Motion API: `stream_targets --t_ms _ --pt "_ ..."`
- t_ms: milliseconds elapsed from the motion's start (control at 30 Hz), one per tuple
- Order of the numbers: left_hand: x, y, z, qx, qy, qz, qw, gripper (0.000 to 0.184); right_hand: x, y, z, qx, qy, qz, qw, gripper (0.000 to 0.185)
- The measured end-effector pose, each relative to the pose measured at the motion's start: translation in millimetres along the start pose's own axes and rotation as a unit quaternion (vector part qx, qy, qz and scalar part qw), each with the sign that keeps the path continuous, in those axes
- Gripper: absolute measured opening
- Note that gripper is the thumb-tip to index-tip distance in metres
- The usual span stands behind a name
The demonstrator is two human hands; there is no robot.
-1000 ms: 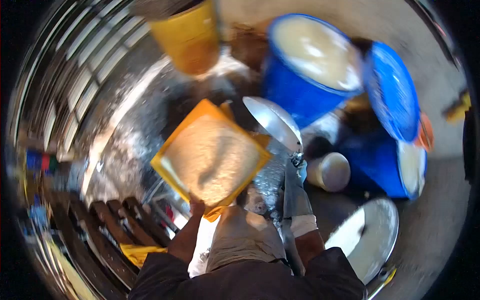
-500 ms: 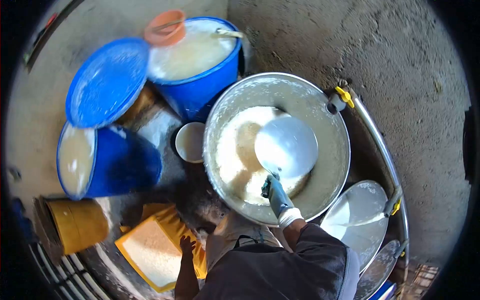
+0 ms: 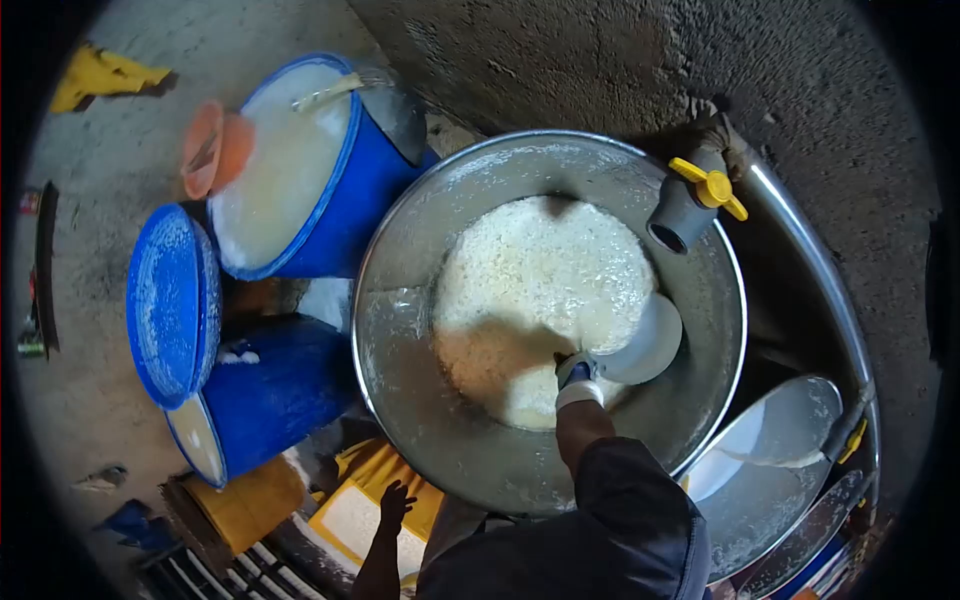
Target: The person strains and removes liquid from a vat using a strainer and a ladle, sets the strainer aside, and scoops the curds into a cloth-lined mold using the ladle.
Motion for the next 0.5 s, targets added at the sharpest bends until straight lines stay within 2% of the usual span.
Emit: stream_targets --t_ms 67,100,167,233,267,300,333,367,433,500 --pt "4.9 2.2 -2.5 0.021 -0.022 -0.005 1.0 0.05 28.7 29.8 3.6 -0.006 0.046 0.027 0.999 0.023" --pt "6.9 4.7 -6.9 0.024 -0.028 -0.002 0.999 0.05 33.8 26.0 7.8 -0.108 0.012 0.049 0.993 0.026" --pt "11.5 7.1 -14.0 0.022 -0.027 0.012 0.999 0.05 76.8 31.8 3.5 -0.119 0.055 0.153 0.98 0.024" --pt "12.8 13.5 -26.2 0.055 -0.028 -0.008 0.998 0.052 123.4 25.4 -3.4 -0.014 0.076 0.202 0.976 0.02" --pt "15.0 12.6 -29.1 0.052 -0.008 0.01 0.999 0.052 85.0 28.6 6.9 -0.045 0.076 0.209 0.974 0.015" --pt "16.4 11.0 -32.3 0.051 -0.005 0.008 0.999 0.052 80.6 19.5 17.1 -0.074 0.035 0.176 0.981 0.011" --pt "16.1 10.3 -34.6 0.046 -0.009 0.002 0.999 0.051 84.9 10.3 18.7 -0.099 0.074 0.232 0.965 0.01" --pt "16.2 10.5 -37.4 0.04 -0.011 -0.003 0.999 0.051 82.6 6.8 24.5 -0.123 0.069 0.259 0.956 0.014" --pt "18.9 7.4 -40.9 0.037 -0.009 -0.023 0.999 0.051 66.3 -0.3 31.5 -0.139 0.121 0.296 0.937 0.015" --pt "19.6 3.2 -37.1 0.037 -0.016 -0.032 0.999 0.051 33.4 -7.2 41.4 -0.206 0.136 0.267 0.931 0.016"
Point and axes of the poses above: each hand's wrist, its own x-axis towards the middle knuckle, its own y-axis out of the palm, z = x × y, the point moved 6 cm from there along x, towards the middle knuckle, and after that the axes turned 6 degrees about -y, right-handed, at the moved point
